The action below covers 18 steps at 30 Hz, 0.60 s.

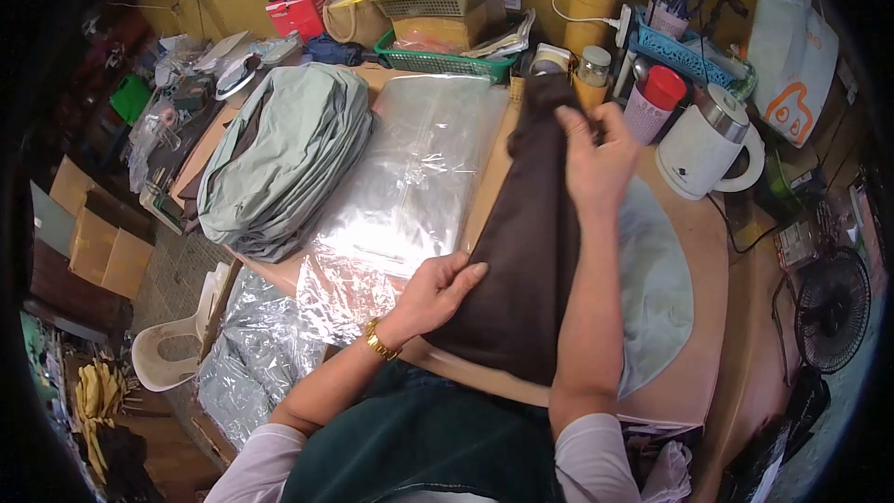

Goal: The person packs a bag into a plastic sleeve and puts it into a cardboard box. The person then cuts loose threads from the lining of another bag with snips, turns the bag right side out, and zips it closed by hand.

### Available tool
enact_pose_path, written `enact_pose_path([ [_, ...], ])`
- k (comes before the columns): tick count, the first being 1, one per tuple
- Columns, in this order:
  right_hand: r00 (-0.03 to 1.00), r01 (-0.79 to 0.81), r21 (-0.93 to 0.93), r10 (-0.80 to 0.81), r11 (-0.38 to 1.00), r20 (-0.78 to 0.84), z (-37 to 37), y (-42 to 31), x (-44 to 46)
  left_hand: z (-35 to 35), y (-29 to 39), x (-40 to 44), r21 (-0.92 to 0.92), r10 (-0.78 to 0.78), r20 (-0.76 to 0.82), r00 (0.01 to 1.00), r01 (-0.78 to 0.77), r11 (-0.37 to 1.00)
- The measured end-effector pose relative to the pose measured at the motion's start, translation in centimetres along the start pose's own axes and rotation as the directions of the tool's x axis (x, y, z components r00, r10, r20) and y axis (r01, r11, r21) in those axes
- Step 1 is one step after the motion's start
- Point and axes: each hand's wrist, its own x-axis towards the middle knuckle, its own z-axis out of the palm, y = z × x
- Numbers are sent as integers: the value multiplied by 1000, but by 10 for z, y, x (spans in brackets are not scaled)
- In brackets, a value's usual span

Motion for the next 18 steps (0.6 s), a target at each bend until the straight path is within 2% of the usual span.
enact_pose_path([
  [1, 999, 6, -61, -8, 998, -33, -4, 1, 12, 1, -1, -2, 92, -17, -44, 999, 21, 996],
  [2, 998, 0, -126, -9, 992, -64, -5, 2, 19, 0, -7, 1, -3, -22, -76, 997, 22, 1000],
  [3, 990, 107, -38, -110, 994, -93, 2, 1, 26, -2, -3, 2, -11, -50, -89, 995, 49, 999],
  [4, 995, 77, -124, -83, 989, -48, 4, -5, 24, -6, 1, 4, -18, -72, -103, 992, 70, 997],
  [5, 997, 16, -20, -15, 1000, 72, 7, -35, 11, -7, -6, 8, 49, -38, -117, 992, 44, 998],
  [7, 942, 8, 41, -21, 999, 336, 22, -36, -31, -2, -21, 14, 50, -33, -130, 991, 40, 998],
  [8, 894, 66, 0, -59, 998, 445, 25, -40, -56, -3, -25, 14, 57, -27, -147, 989, 36, 998],
  [9, 835, 81, -137, 8, 987, 550, 27, -39, -78, -6, -26, 13, 59, -30, -148, 989, 39, 997],
  [10, 810, 116, -234, 44, 965, 585, 30, -24, -100, -12, -28, 12, 148, -46, -151, 987, 68, 987],
  [11, 793, 112, -278, 83, 954, 604, 29, -4, -117, -18, -30, 9, 237, -63, -155, 986, 99, 967],
  [12, 792, 106, -276, 87, 955, 604, 26, 18, -130, -26, -31, 4, 240, -69, -154, 986, 105, 965],
  [14, 785, 153, -414, 144, 897, 603, 19, 51, -146, -48, -29, -8, 543, -59, -151, 987, 133, 829],
  [15, 782, 147, -413, 150, 899, 605, 19, 51, -146, -63, -14, -17, 538, -137, -178, 975, 212, 816],
  [16, 798, 87, -410, 183, 908, 575, 19, 50, -143, -81, -24, -21, 544, -94, -182, 979, 180, 820],
  [17, 812, 29, -406, 215, 913, 542, 18, 50, -142, -90, -14, -26, 374, -178, -290, 940, 283, 883],
  [18, 811, 26, -408, 219, 913, 542, 19, 50, -144, -103, -18, -27, 454, -158, -314, 936, 295, 841],
])
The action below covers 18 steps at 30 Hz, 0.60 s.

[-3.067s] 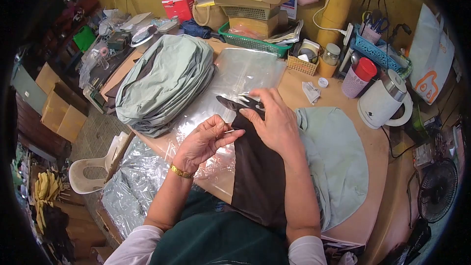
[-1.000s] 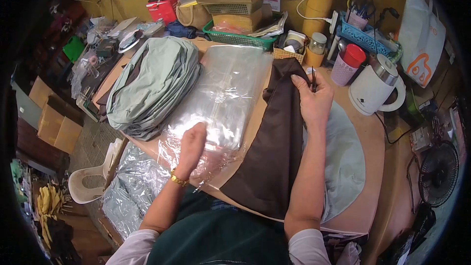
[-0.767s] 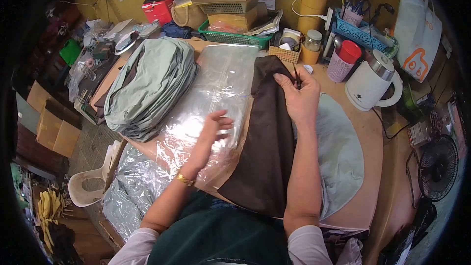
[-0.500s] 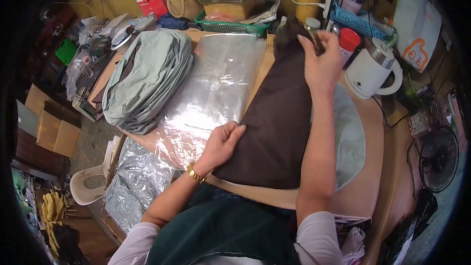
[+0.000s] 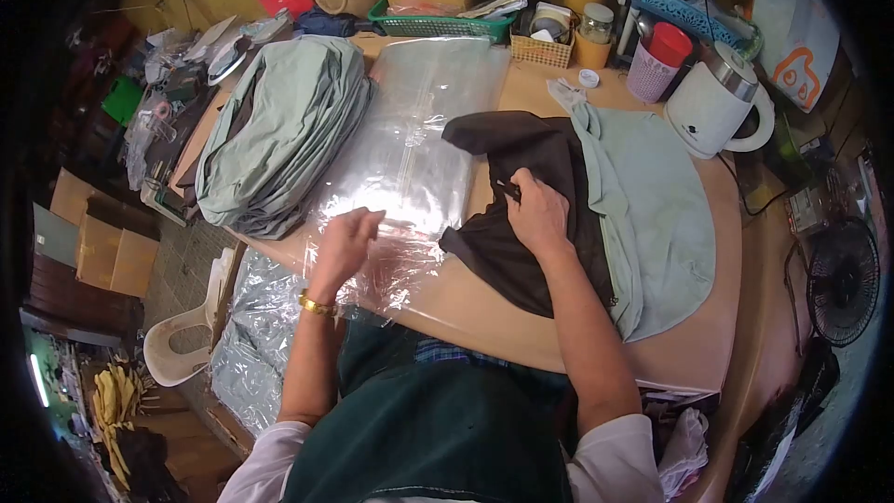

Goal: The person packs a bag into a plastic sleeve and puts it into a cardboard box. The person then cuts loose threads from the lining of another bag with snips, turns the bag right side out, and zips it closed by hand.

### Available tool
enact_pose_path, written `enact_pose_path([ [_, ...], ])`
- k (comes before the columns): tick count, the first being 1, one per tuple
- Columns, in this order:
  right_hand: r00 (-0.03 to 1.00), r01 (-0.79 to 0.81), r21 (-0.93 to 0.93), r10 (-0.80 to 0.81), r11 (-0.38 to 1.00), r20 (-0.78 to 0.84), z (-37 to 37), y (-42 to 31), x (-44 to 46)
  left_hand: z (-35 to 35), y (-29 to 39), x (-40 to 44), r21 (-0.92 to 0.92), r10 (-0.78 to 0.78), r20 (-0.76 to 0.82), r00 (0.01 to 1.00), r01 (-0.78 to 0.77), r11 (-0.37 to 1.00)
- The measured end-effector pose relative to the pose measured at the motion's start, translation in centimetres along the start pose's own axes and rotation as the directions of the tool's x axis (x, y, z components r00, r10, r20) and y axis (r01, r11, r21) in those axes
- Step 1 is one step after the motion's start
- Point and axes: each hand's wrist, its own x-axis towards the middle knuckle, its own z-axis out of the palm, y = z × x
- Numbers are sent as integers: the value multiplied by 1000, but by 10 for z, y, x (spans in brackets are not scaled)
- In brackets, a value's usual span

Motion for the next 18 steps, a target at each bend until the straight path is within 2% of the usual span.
enact_pose_path([
  [3, 999, 31, -22, -31, 999, 10, 7, -5, 1, -11, -6, 3, 16, -45, 15, 999, 45, 999],
  [5, 999, 17, 28, -18, 999, 36, 7, -11, 3, -2, -7, 8, 123, 307, -161, 938, -289, 949],
  [6, 999, 16, 29, -17, 999, 39, 6, -17, 2, 9, 11, 8, -199, 201, -184, 962, -236, 951],
  [8, 995, 92, 279, -97, 956, 4, 1, -30, 2, 32, 24, 16, -481, 164, -73, 984, -179, 858],
  [9, 995, 93, 281, -99, 955, 7, 0, -30, 2, 40, 41, 14, -376, 152, -22, 988, -149, 914],
  [10, 979, 171, 180, -188, 969, 78, -1, -29, 0, 45, 55, 10, -265, 131, 29, 991, -119, 957],
  [11, 951, 255, 84, -266, 963, 155, -2, -28, -1, 55, 53, 10, -265, 126, 30, 992, -114, 957],
  [12, 951, 256, 84, -266, 963, 157, 0, -26, -1, 66, 47, 10, -78, 193, 67, 979, -188, 979],
  [13, 970, 228, 118, -236, 967, 55, 2, -23, 0, 74, 42, 10, 110, 254, 116, 960, -267, 958],
  [14, 979, 204, 153, -198, 967, -50, 2, -20, 2, 72, 42, 7, 109, 260, 116, 959, -272, 956],
  [16, 979, 184, 176, -165, 967, -117, -5, -18, 4, 54, 41, -3, 168, 199, 279, 939, -252, 953],
  [18, 976, 163, 207, -127, 965, -176, -13, -19, 1, 23, 46, -16, 60, 241, 423, 874, -292, 955],
])
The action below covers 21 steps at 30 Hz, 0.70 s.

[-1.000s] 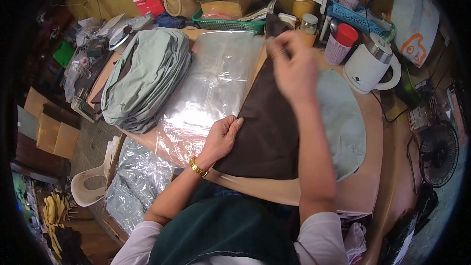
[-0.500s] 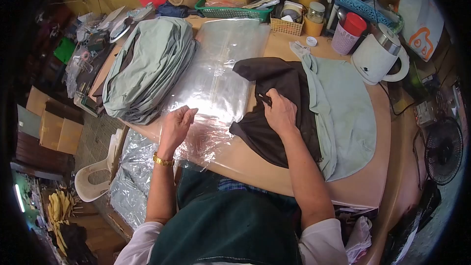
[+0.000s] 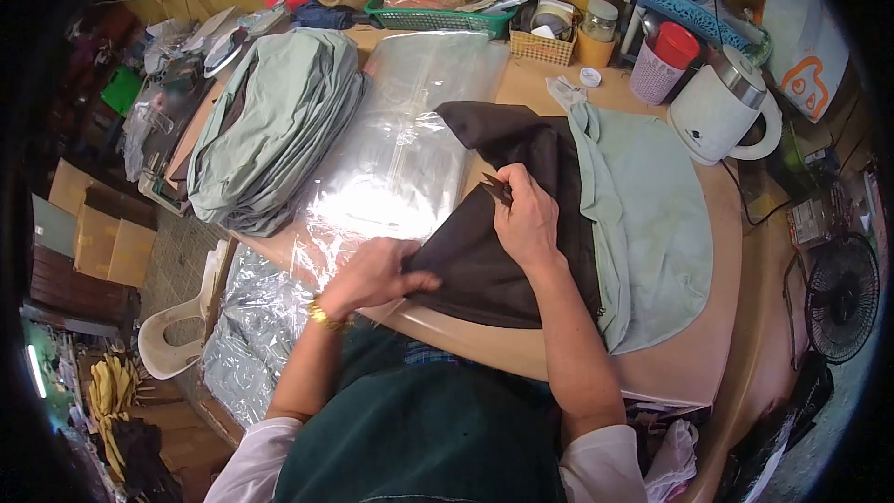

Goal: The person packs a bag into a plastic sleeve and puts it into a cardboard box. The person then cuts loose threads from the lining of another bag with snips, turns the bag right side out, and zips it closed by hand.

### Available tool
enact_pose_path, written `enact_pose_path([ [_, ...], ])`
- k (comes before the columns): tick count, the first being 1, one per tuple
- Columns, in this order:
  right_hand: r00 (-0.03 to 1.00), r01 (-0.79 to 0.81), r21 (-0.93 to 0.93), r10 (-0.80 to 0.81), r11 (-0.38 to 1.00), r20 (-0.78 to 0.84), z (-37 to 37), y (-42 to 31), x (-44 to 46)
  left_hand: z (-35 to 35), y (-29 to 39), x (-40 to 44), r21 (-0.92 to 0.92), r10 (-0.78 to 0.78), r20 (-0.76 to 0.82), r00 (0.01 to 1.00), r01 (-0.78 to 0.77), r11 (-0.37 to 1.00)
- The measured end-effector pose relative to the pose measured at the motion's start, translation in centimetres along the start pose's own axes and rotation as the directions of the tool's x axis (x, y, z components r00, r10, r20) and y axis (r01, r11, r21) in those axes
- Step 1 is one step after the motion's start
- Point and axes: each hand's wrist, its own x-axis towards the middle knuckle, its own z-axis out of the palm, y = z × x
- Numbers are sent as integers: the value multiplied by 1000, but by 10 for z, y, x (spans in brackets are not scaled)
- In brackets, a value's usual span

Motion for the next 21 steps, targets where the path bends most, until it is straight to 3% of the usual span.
enact_pose_path([
  [1, 1000, -9, 29, 9, 1000, 6, -3, -4, -1, -14, -1, -9, 128, 1, 143, 990, -19, 992],
  [2, 1000, -19, 60, 18, 998, 11, -4, -8, -3, -22, -8, -15, 45, -2, 205, 979, -7, 999],
  [4, 1000, 1, 80, -3, 997, 24, -7, -14, -3, -29, -7, -26, 98, -57, -83, 995, 65, 993],
  [5, 999, 24, 94, -28, 995, 35, -7, -16, -4, -29, -4, -23, 102, -61, -82, 995, 69, 992],
  [8, 995, 88, 112, -92, 990, 35, -6, -22, -6, -18, 13, 5, -49, 25, -358, 933, -46, 998],
  [10, 993, 113, 118, -117, 987, 26, -5, -21, -7, -5, 11, 22, -321, -95, -161, 982, 39, 946],
  [11, 990, 133, 124, -137, 983, 19, -6, -20, -8, 0, 6, 27, -355, -88, -132, 987, 36, 934],
  [16, 988, 144, 126, -150, 982, 45, -8, -22, -9, -3, -13, 24, -460, -113, -200, 973, 9, 888],
  [19, 983, 162, 148, -173, 976, 63, -4, -22, -10, -9, -13, 18, -600, -232, -181, 956, 80, 796],
  [21, 982, 166, 163, -179, 973, 67, -2, -20, -11, -7, -21, 18, -586, -258, -206, 944, 92, 805],
])
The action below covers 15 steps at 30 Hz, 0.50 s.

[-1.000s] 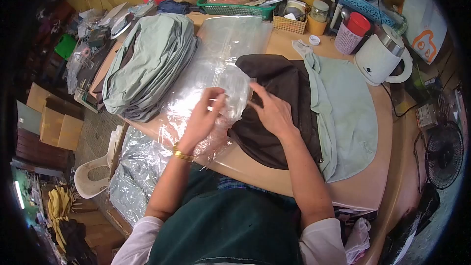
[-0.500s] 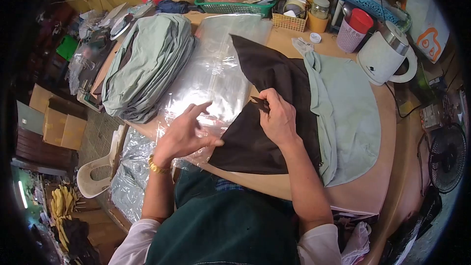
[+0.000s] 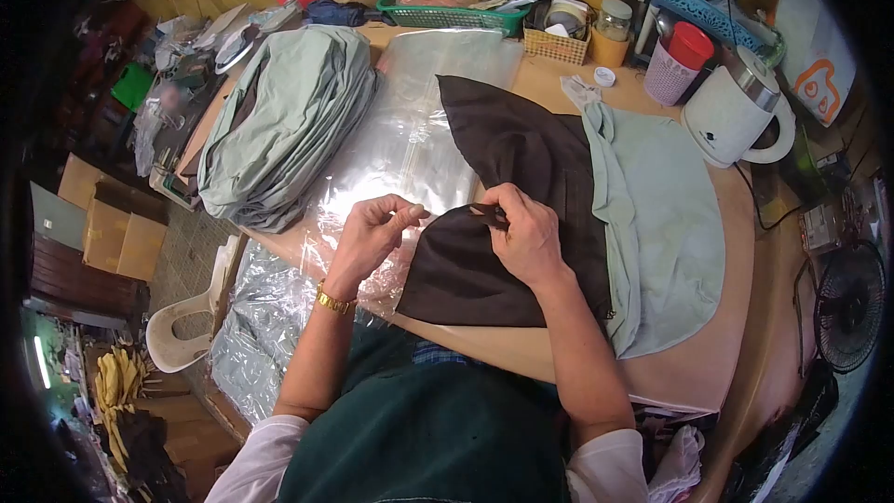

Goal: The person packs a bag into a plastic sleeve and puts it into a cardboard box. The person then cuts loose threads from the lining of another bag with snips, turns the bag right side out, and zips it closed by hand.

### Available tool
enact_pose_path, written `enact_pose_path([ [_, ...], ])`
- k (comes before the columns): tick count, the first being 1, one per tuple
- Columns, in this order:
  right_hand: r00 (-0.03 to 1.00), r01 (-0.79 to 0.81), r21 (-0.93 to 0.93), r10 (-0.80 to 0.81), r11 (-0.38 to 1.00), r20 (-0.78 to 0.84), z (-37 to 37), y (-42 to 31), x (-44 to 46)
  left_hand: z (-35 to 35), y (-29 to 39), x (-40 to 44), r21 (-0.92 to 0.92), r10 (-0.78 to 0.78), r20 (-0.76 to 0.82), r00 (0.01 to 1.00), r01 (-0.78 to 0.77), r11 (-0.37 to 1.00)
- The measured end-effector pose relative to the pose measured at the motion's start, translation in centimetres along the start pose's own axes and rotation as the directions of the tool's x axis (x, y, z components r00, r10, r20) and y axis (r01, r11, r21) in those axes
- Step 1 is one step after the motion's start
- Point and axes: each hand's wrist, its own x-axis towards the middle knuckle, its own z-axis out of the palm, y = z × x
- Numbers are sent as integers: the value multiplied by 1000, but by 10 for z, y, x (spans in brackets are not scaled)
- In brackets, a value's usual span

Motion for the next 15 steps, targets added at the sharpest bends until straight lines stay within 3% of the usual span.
enact_pose_path([
  [2, 999, -25, 6, 25, 1000, 23, -1, -1, 1, 1, -8, 1, 17, -5, -36, 999, 6, 1000],
  [4, 997, -74, -8, 74, 997, 13, -4, -17, 4, 4, -17, 1, -511, -27, 42, 999, 45, 858],
  [5, 992, -127, -20, 127, 992, 0, -6, -26, 6, 3, -20, 1, -512, -23, 36, 999, 38, 858],
  [7, 995, -99, -33, 99, 995, -4, -7, -32, 8, -1, -26, 3, -705, -76, 234, 969, 223, 673],
  [10, 1000, 20, -172, -20, 985, 2, -7, -41, 7, 1, -23, -1, -730, -72, 253, 965, 240, 640],
  [13, 996, 91, -198, -93, 976, -3, -5, -50, 3, 5, -22, -4, -746, -48, 235, 971, 212, 631],
  [15, 992, 116, -199, -125, 973, -29, -1, -52, 3, 7, -16, -7, -685, -44, 192, 980, 166, 709],
])
